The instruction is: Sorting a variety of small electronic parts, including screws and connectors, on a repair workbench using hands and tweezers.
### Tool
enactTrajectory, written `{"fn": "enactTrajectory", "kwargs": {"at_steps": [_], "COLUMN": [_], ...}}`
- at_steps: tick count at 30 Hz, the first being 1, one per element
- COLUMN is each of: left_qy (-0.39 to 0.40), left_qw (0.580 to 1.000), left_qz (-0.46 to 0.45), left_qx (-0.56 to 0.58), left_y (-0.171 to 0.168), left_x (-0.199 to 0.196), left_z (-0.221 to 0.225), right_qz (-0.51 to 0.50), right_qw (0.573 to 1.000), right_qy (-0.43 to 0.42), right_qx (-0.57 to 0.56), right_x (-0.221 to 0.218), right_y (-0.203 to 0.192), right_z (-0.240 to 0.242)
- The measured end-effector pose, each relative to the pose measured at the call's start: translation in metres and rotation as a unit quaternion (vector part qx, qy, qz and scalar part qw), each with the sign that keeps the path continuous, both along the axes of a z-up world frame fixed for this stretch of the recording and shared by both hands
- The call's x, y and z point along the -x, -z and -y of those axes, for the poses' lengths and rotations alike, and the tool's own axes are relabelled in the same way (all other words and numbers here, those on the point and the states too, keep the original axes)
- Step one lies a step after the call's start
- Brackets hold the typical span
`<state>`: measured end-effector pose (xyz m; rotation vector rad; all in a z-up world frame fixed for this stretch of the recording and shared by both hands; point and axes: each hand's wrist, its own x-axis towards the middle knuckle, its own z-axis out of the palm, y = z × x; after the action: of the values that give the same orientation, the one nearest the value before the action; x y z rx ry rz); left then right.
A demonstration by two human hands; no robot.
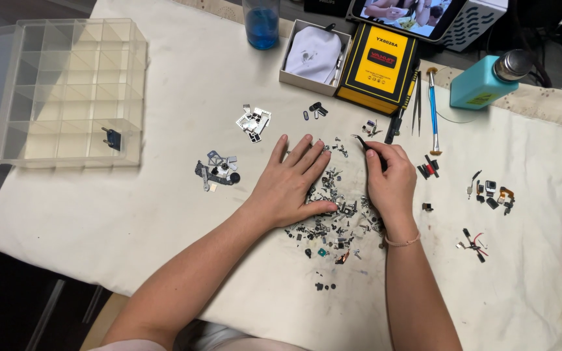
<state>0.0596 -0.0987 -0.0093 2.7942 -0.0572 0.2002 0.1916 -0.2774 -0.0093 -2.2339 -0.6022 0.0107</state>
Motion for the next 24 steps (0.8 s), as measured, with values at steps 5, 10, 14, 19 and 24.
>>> {"fn": "enactTrajectory", "kwargs": {"at_steps": [5, 10, 14, 19, 24], "left_qy": [0.012, 0.024, 0.019, -0.025, -0.116], "left_qw": [1.0, 0.999, 0.997, 0.995, 0.987], "left_qz": [0.005, 0.033, 0.056, 0.041, 0.106], "left_qx": [0.01, 0.014, 0.054, 0.085, 0.034], "left_y": [-0.003, -0.002, -0.003, -0.017, -0.02], "left_x": [0.0, 0.001, 0.015, 0.037, 0.042], "left_z": [-0.001, -0.002, -0.01, -0.03, -0.051], "right_qz": [-0.002, -0.01, -0.008, 0.01, 0.077], "right_qw": [1.0, 1.0, 1.0, 0.998, 0.989], "right_qy": [-0.003, -0.004, -0.015, -0.056, -0.097], "right_qx": [-0.001, -0.001, -0.008, 0.018, 0.086], "right_x": [0.001, -0.002, -0.002, 0.0, 0.003], "right_y": [-0.003, -0.003, -0.003, -0.002, -0.002], "right_z": [-0.001, -0.001, 0.002, 0.003, 0.002]}}
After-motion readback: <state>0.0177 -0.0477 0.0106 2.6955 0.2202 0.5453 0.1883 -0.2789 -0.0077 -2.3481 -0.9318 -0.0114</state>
